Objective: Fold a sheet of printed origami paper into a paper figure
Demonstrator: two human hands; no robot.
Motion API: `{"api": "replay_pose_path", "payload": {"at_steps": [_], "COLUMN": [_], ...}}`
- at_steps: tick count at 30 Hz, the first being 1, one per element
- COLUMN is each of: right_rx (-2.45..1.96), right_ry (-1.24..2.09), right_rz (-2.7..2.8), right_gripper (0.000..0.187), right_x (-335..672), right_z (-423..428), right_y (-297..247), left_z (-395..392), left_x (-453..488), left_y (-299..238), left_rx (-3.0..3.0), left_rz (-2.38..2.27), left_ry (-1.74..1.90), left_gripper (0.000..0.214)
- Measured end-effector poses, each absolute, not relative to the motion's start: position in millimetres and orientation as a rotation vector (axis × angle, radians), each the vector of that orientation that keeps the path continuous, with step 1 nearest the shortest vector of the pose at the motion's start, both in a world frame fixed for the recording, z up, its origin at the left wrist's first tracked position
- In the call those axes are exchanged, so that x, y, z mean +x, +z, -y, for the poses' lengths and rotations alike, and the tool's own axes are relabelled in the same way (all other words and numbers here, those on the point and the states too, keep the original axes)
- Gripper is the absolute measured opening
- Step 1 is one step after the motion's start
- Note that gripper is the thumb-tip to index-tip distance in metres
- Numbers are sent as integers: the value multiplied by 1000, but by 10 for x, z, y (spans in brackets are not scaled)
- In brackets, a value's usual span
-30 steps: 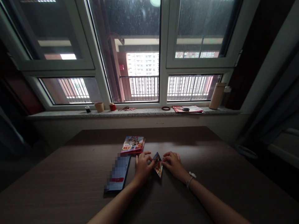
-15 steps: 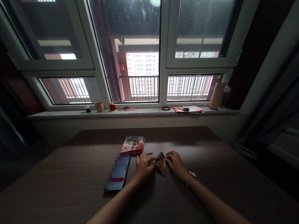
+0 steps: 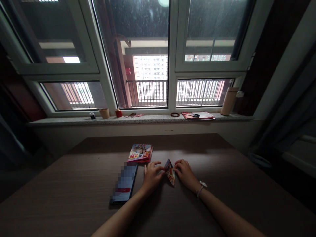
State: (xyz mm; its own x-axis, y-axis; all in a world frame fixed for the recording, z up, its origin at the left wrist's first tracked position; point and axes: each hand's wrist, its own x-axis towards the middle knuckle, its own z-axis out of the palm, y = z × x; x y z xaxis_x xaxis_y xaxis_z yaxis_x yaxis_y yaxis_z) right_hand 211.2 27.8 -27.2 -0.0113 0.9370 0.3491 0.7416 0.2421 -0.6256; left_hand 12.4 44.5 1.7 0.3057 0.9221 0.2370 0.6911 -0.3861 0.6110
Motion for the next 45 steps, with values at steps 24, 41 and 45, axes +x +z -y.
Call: {"api": "replay_pose_path", "payload": {"at_steps": [24, 41, 45], "right_rx": [-1535, -1620, -1645], "right_ry": [341, 143, 98], "right_rz": [1945, 1970, 1969], "right_gripper": [8, 39, 44], "right_x": [2071, 1948, 1914], "right_z": [-221, -127, -108], "right_y": [-194, -119, -114], "left_z": [-475, -507, -521], "left_x": [166, 158, 153], "left_y": [-59, -34, -35], "left_rx": [2230, 2231, 2219], "left_rz": [-1526, -1621, -1628], "left_ry": [750, 752, 736], "left_gripper": [4, 12, 15]}}
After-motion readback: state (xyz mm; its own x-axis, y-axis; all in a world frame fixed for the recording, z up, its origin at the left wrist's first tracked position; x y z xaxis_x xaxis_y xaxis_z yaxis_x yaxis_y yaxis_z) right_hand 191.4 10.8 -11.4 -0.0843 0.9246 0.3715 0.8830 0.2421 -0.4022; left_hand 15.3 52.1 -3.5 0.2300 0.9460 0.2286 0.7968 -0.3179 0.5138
